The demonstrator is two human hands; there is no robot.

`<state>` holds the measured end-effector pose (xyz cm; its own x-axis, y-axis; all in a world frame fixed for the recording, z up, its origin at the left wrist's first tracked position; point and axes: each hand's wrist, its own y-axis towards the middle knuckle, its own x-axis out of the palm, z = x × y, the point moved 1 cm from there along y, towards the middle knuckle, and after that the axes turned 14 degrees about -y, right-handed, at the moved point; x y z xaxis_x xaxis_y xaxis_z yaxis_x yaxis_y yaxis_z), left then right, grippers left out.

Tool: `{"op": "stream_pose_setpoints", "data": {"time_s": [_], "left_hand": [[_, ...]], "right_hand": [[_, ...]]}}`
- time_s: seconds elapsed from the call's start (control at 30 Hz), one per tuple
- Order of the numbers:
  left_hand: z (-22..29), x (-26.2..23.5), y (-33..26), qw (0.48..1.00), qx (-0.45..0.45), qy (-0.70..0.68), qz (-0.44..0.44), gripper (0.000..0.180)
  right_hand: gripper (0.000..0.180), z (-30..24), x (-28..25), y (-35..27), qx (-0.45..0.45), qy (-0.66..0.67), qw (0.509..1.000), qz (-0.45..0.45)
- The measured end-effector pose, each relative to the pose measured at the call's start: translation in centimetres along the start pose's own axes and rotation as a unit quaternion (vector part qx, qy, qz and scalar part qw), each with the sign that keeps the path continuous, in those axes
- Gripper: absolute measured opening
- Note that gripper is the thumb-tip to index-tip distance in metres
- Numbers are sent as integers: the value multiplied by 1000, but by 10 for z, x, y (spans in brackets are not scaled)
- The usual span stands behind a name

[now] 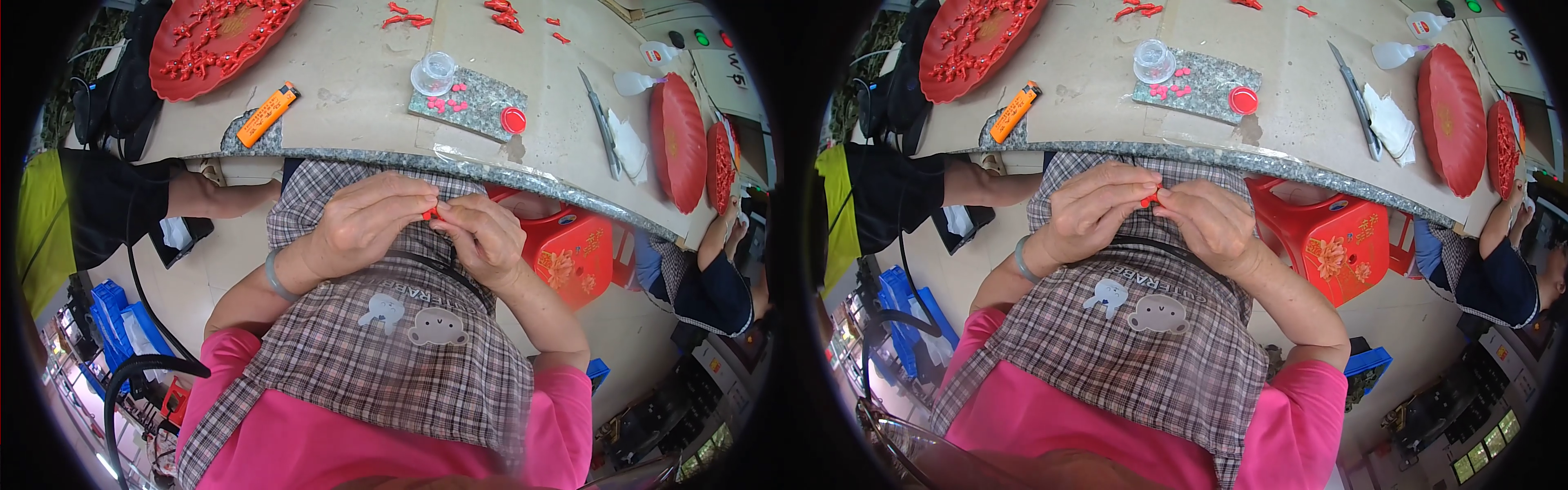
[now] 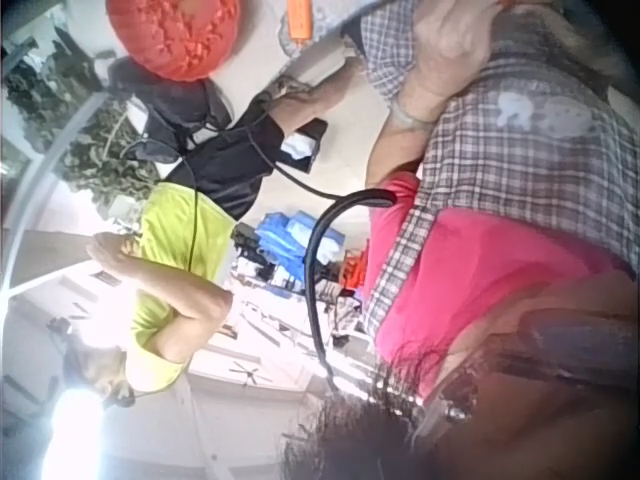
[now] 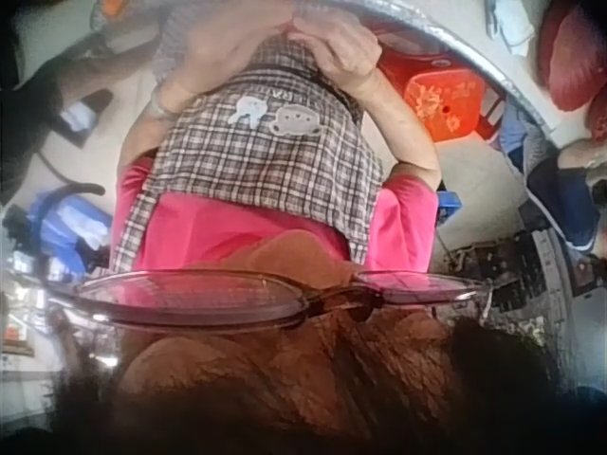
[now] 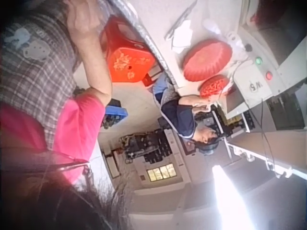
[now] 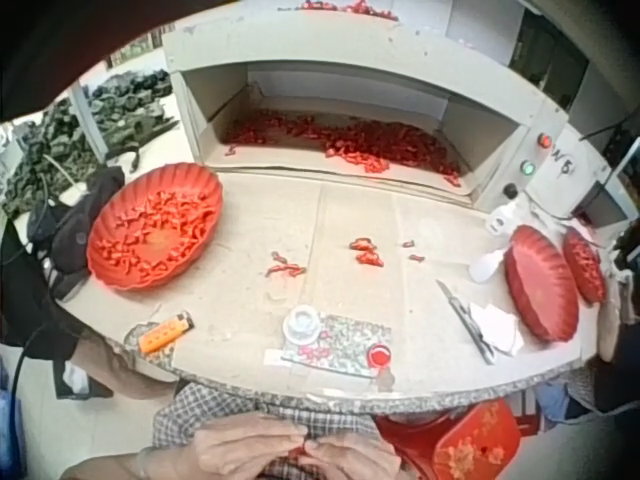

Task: The person glues small red plastic parts together using a bottle of glue.

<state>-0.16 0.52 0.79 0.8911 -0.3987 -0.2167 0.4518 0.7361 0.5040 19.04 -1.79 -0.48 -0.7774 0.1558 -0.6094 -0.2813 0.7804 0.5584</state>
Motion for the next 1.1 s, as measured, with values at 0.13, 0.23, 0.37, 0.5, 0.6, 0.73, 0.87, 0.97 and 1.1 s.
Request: {"op": "stream_pose_setpoints", "data": {"time_s": [0.13, 0.23, 0.37, 0.5, 0.6, 0.73, 0.87, 0.97, 1.1], "left_hand": [[-1, 1, -1, 1000, -1, 5, -3, 19], [-2, 2, -2, 1000, -3, 2, -4, 19], [-2, 2, -2, 1000, -2, 5, -4, 19], [-1, 3, -3, 1000, -20, -1, 3, 21], [-1, 3, -3, 1000, -26, -3, 5, 20], [-1, 3, -3, 999, -33, -6, 4, 20], [-1, 3, -3, 999, -33, -1, 1, 20], [-1, 3, -2, 999, -32, -1, 4, 20], [-1, 3, -2, 999, -33, 1, 4, 19]], "right_hand": [[32, 4, 1, -1, -43, -13, 999, 14], [32, 7, 0, 1, -76, -25, 997, 6], [33, 8, -3, 3, -98, -35, 995, -8], [33, 8, -1, 1, -91, -35, 995, 1], [32, 8, -1, 1, -88, -29, 996, -3], [31, 7, 0, 0, -81, -25, 996, 3], [31, 7, 1, 0, -78, -27, 997, 5], [32, 7, 1, 0, -75, -26, 997, 3], [32, 7, 1, 0, -73, -27, 997, 1]]}}
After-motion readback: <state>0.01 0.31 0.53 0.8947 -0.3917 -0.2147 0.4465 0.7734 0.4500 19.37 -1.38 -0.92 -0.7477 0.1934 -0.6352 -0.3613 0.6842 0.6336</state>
